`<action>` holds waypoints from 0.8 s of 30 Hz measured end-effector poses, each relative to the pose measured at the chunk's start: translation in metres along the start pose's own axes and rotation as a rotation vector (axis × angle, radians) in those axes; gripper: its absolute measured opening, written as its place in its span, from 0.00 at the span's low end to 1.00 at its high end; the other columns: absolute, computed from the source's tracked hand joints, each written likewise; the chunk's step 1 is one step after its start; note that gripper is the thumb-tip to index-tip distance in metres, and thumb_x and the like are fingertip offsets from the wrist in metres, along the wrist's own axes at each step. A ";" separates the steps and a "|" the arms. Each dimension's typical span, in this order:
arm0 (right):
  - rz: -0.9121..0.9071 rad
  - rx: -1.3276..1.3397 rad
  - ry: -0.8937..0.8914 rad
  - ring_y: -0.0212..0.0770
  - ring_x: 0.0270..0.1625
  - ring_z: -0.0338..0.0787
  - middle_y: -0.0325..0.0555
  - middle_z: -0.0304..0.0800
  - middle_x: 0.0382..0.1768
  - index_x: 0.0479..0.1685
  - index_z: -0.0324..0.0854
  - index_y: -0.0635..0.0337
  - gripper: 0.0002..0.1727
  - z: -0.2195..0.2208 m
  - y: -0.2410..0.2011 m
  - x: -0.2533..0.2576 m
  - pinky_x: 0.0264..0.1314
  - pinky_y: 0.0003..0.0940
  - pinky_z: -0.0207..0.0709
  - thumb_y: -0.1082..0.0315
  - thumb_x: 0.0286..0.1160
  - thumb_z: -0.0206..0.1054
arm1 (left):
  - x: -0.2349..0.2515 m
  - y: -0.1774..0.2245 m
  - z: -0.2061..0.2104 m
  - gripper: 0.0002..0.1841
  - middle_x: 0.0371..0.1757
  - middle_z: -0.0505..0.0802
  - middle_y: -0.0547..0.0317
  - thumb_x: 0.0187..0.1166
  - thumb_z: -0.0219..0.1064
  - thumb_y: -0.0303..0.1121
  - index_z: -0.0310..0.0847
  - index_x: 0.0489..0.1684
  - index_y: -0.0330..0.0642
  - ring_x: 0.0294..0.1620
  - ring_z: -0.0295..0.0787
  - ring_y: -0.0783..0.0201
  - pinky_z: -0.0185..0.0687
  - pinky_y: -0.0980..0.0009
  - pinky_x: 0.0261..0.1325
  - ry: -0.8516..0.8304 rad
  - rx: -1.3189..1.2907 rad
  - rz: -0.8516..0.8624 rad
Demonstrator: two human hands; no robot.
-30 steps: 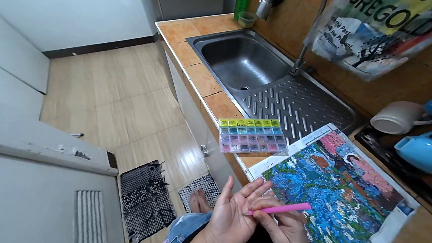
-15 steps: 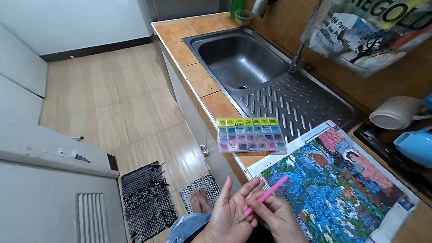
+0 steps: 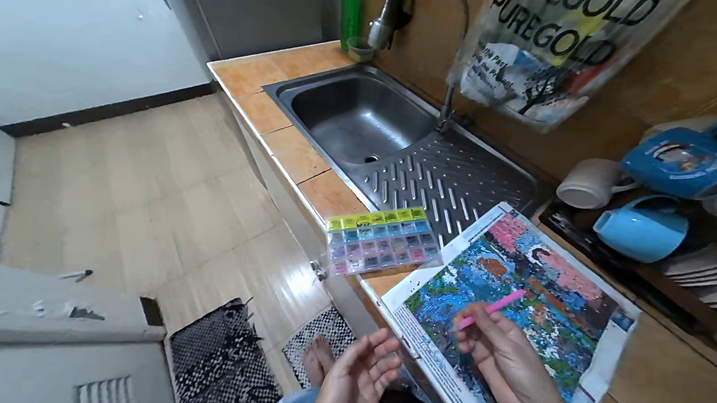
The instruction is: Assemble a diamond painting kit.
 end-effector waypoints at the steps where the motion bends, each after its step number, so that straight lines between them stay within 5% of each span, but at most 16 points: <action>1: 0.006 0.002 0.035 0.29 0.27 0.92 0.39 0.94 0.29 0.37 0.80 0.60 0.20 -0.003 -0.001 0.001 0.33 0.21 0.87 0.74 0.92 0.41 | -0.001 0.000 0.003 0.19 0.41 0.96 0.55 0.93 0.41 0.31 0.82 0.54 0.36 0.39 0.95 0.64 0.89 0.70 0.48 -0.007 0.074 0.029; 9: 0.004 0.035 0.092 0.29 0.27 0.91 0.39 0.93 0.29 0.38 0.79 0.61 0.19 -0.004 0.007 0.011 0.33 0.21 0.87 0.74 0.92 0.42 | -0.002 -0.001 0.020 0.15 0.35 0.96 0.64 0.88 0.47 0.23 0.83 0.51 0.33 0.32 0.92 0.73 0.87 0.75 0.42 -0.090 0.436 0.170; 14: -0.183 -0.110 0.128 0.29 0.28 0.91 0.38 0.93 0.30 0.39 0.80 0.64 0.11 0.001 0.022 0.036 0.34 0.22 0.87 0.77 0.86 0.52 | 0.005 -0.001 0.007 0.18 0.38 0.91 0.65 0.84 0.52 0.23 0.75 0.68 0.26 0.30 0.83 0.78 0.80 0.78 0.37 -0.130 0.890 0.337; 17: -0.307 -0.260 0.128 0.25 0.29 0.91 0.36 0.92 0.29 0.40 0.81 0.67 0.07 0.006 0.029 0.053 0.35 0.20 0.86 0.77 0.81 0.58 | 0.012 0.000 -0.001 0.26 0.37 0.90 0.50 0.85 0.54 0.26 0.66 0.81 0.24 0.29 0.82 0.67 0.78 0.68 0.37 -0.164 1.193 0.384; 20: -0.406 -0.429 0.141 0.21 0.30 0.88 0.37 0.90 0.29 0.40 0.84 0.71 0.08 0.008 0.033 0.068 0.36 0.17 0.83 0.75 0.79 0.62 | 0.015 -0.001 -0.004 0.30 0.39 0.92 0.38 0.86 0.55 0.29 0.58 0.87 0.26 0.36 0.90 0.50 0.84 0.52 0.48 -0.211 1.372 0.343; 24: -0.525 -0.693 0.146 0.29 0.32 0.90 0.49 0.92 0.33 0.39 0.88 0.73 0.10 0.004 0.040 0.080 0.39 0.22 0.84 0.72 0.77 0.66 | 0.019 -0.002 -0.005 0.32 0.37 0.92 0.36 0.87 0.56 0.31 0.53 0.90 0.29 0.36 0.90 0.44 0.83 0.45 0.50 -0.236 1.470 0.309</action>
Point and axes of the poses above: each hand's wrist, its own x-axis towards the middle knuckle, its own z-axis out of the palm, y = z × x, the point moved 1 cm from there along x, towards the middle knuckle
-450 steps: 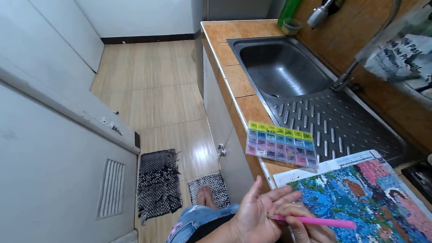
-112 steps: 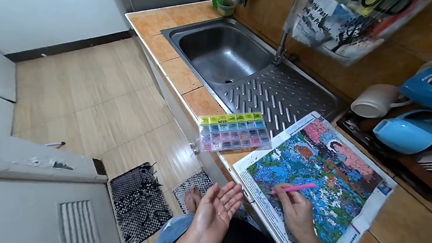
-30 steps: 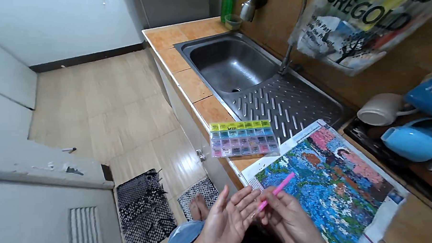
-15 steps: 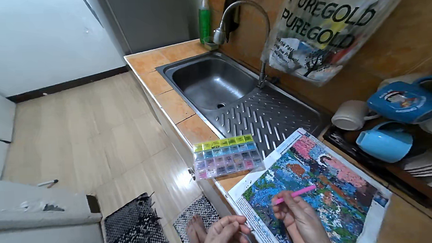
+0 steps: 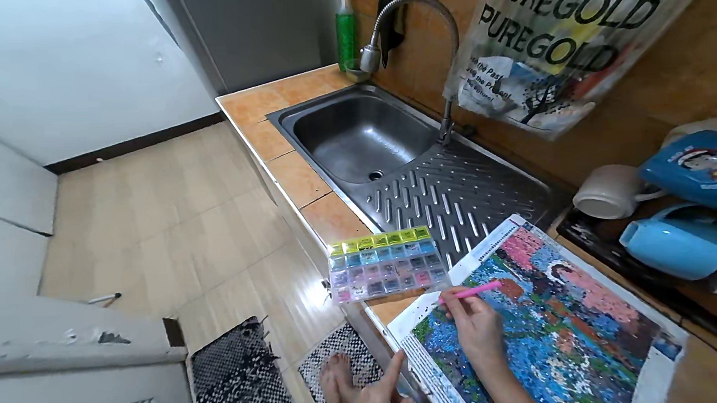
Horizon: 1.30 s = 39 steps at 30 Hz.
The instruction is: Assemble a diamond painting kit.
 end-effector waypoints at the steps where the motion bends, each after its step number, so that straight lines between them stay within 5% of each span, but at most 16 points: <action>1: -0.044 -0.059 -0.004 0.32 0.32 0.91 0.51 0.93 0.33 0.38 0.89 0.72 0.10 0.001 0.002 0.001 0.39 0.25 0.84 0.71 0.76 0.67 | 0.001 0.000 0.000 0.33 0.36 0.91 0.37 0.87 0.56 0.32 0.52 0.91 0.30 0.36 0.90 0.44 0.83 0.45 0.51 -0.010 0.009 -0.009; 7: -0.212 -0.173 -0.025 0.41 0.34 0.93 0.55 0.94 0.35 0.34 0.91 0.70 0.10 0.003 0.009 0.001 0.42 0.31 0.86 0.72 0.73 0.68 | 0.007 -0.002 -0.001 0.34 0.37 0.91 0.34 0.88 0.56 0.34 0.50 0.93 0.32 0.38 0.89 0.41 0.82 0.44 0.53 -0.066 0.028 -0.044; 27: -0.067 0.024 -0.052 0.27 0.33 0.90 0.48 0.92 0.33 0.38 0.89 0.72 0.10 0.005 0.006 0.002 0.42 0.19 0.84 0.72 0.76 0.65 | 0.008 0.010 -0.005 0.36 0.43 0.92 0.31 0.90 0.55 0.36 0.43 0.96 0.40 0.48 0.91 0.31 0.80 0.34 0.57 -0.160 0.300 -0.126; 39: -0.144 -0.145 -0.107 0.37 0.34 0.92 0.52 0.93 0.35 0.38 0.89 0.70 0.13 -0.001 0.010 0.006 0.42 0.30 0.86 0.70 0.78 0.61 | 0.008 0.013 -0.006 0.36 0.44 0.93 0.30 0.90 0.55 0.37 0.43 0.96 0.43 0.51 0.91 0.30 0.79 0.33 0.58 -0.165 0.327 -0.158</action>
Point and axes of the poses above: each hand's wrist, its own x-axis towards the middle knuckle, its own z-axis out of the palm, y = z × x, the point moved 1 cm from there along x, towards the middle knuckle
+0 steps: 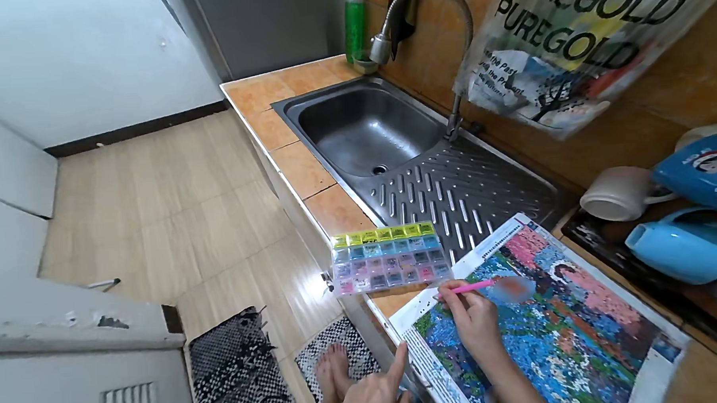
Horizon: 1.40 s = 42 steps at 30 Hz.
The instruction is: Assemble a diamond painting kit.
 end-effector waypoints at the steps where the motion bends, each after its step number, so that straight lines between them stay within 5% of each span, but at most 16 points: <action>1: 0.005 -0.003 -0.007 0.38 0.35 0.92 0.51 0.93 0.35 0.38 0.89 0.70 0.13 -0.001 -0.001 0.000 0.43 0.31 0.86 0.70 0.78 0.61 | 0.000 0.000 0.000 0.36 0.44 0.93 0.30 0.90 0.55 0.37 0.43 0.96 0.44 0.50 0.91 0.30 0.79 0.33 0.58 -0.002 0.004 -0.004; 8: 0.066 0.006 -0.083 0.42 0.39 0.91 0.54 0.92 0.39 0.43 0.88 0.71 0.12 -0.006 -0.006 0.001 0.48 0.37 0.85 0.73 0.79 0.59 | 0.000 0.000 0.000 0.36 0.43 0.93 0.31 0.90 0.55 0.37 0.43 0.97 0.45 0.49 0.91 0.31 0.79 0.34 0.57 -0.014 0.014 -0.011; 22: 0.319 0.378 -0.062 0.30 0.40 0.93 0.43 0.92 0.40 0.46 0.82 0.70 0.10 -0.033 -0.022 -0.015 0.46 0.24 0.89 0.74 0.79 0.57 | 0.000 0.000 -0.001 0.36 0.45 0.93 0.30 0.90 0.55 0.38 0.42 0.97 0.47 0.51 0.90 0.30 0.79 0.34 0.57 -0.019 0.051 -0.020; 33: 0.418 0.510 0.197 0.31 0.32 0.94 0.38 0.94 0.35 0.46 0.77 0.66 0.08 -0.081 -0.007 -0.051 0.37 0.25 0.90 0.78 0.84 0.52 | -0.004 0.006 0.003 0.37 0.48 0.93 0.30 0.89 0.57 0.37 0.42 0.97 0.45 0.50 0.91 0.28 0.81 0.33 0.55 -0.005 0.155 -0.011; 42: 0.535 0.635 0.324 0.33 0.30 0.93 0.41 0.93 0.32 0.44 0.76 0.66 0.08 -0.069 0.000 -0.035 0.36 0.26 0.90 0.78 0.87 0.51 | -0.003 0.008 0.005 0.35 0.45 0.94 0.31 0.88 0.57 0.36 0.48 0.96 0.46 0.47 0.92 0.28 0.83 0.34 0.50 0.014 0.251 0.018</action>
Point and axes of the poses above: each hand's wrist, its own x-axis towards the middle knuckle, its own z-axis out of the palm, y = z × x, the point moved 1 cm from there along x, towards the middle knuckle
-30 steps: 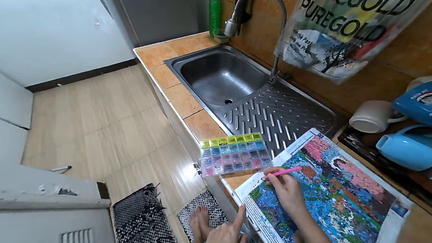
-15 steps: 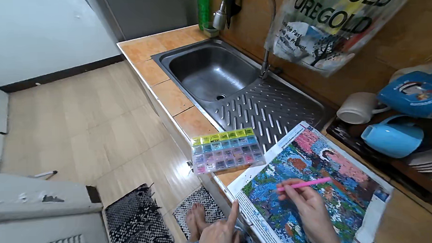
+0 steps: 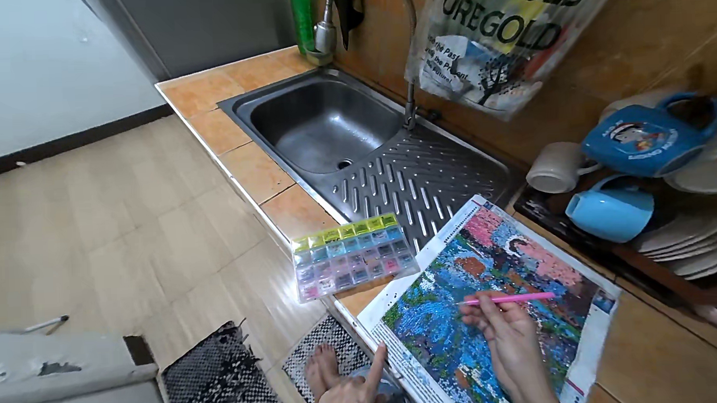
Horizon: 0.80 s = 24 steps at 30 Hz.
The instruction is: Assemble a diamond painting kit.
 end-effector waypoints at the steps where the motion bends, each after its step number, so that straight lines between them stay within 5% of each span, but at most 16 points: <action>1: -0.008 -0.018 -0.001 0.33 0.30 0.94 0.41 0.93 0.32 0.45 0.76 0.67 0.07 0.003 0.001 0.002 0.37 0.26 0.90 0.78 0.86 0.52 | 0.000 0.000 0.000 0.34 0.44 0.94 0.31 0.88 0.57 0.35 0.49 0.95 0.46 0.46 0.92 0.28 0.83 0.34 0.50 0.005 0.012 -0.003; 12: -0.309 -0.399 -0.059 0.26 0.35 0.91 0.45 0.90 0.34 0.46 0.82 0.74 0.10 0.020 0.014 0.024 0.42 0.20 0.86 0.74 0.81 0.61 | 0.000 0.005 -0.004 0.31 0.39 0.94 0.31 0.87 0.56 0.33 0.58 0.92 0.42 0.43 0.93 0.28 0.83 0.34 0.46 0.059 0.042 0.003; 24: -0.422 -0.572 -0.095 0.35 0.36 0.92 0.51 0.92 0.35 0.42 0.86 0.73 0.11 0.021 0.025 0.028 0.43 0.29 0.86 0.71 0.78 0.62 | 0.000 0.005 -0.005 0.30 0.38 0.94 0.32 0.87 0.56 0.33 0.61 0.91 0.43 0.42 0.93 0.29 0.83 0.35 0.46 0.071 0.042 0.004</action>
Point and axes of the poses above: each hand's wrist, its own x-axis towards the middle knuckle, its own z-axis out of the palm, y = z × x, the point moved 1 cm from there along x, towards the middle knuckle
